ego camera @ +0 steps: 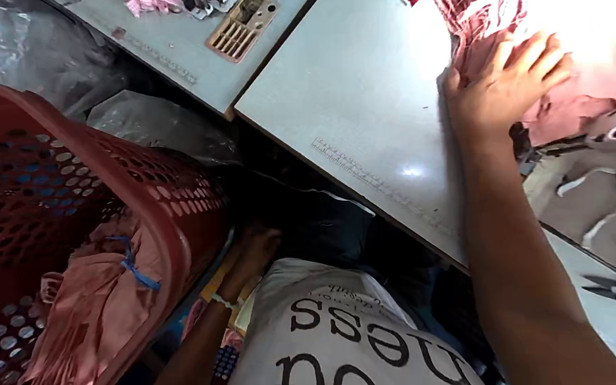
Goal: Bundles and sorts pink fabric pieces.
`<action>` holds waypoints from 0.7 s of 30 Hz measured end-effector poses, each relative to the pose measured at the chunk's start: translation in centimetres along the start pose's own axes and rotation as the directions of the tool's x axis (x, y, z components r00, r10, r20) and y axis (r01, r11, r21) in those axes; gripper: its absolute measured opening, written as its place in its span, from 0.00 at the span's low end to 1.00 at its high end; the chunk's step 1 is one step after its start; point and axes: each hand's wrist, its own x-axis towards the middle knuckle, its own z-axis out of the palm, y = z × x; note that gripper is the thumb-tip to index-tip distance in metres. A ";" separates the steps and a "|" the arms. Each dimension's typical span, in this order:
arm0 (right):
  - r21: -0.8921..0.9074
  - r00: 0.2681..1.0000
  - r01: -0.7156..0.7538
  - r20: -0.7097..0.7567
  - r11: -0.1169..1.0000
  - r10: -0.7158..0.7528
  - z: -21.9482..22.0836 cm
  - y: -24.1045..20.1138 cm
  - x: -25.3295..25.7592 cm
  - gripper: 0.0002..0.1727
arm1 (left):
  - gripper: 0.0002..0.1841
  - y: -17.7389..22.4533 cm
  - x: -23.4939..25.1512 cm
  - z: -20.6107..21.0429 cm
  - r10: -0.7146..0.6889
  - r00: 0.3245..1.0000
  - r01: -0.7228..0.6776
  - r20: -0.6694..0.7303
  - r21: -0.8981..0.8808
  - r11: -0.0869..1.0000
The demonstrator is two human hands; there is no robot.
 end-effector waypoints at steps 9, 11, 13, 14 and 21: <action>-0.028 0.988 0.004 0.152 1.000 0.000 -0.7 -0.2 4.0 0.28 | 0.19 1.4 2.5 2.0 0.019 0.986 -0.086 0.164 0.410 0.908; -0.069 0.984 -0.013 0.175 0.998 0.025 -0.4 -0.4 4.8 0.27 | 0.20 1.8 2.9 1.4 -0.011 0.979 -0.085 0.204 0.457 0.885; -0.046 0.977 -0.009 0.211 0.999 0.019 -1.2 -1.0 4.2 0.27 | 0.21 2.4 3.1 1.4 -0.064 0.970 -0.055 0.233 0.470 0.881; -0.037 0.975 0.001 0.221 0.999 0.007 -1.6 -1.4 3.8 0.27 | 0.21 2.5 3.2 1.5 -0.073 0.969 -0.048 0.237 0.467 0.883; -0.086 0.944 0.151 0.307 0.985 -0.118 -6.5 -7.4 -2.3 0.19 | 0.20 3.5 2.8 2.3 -0.115 0.961 -0.031 0.252 0.509 0.860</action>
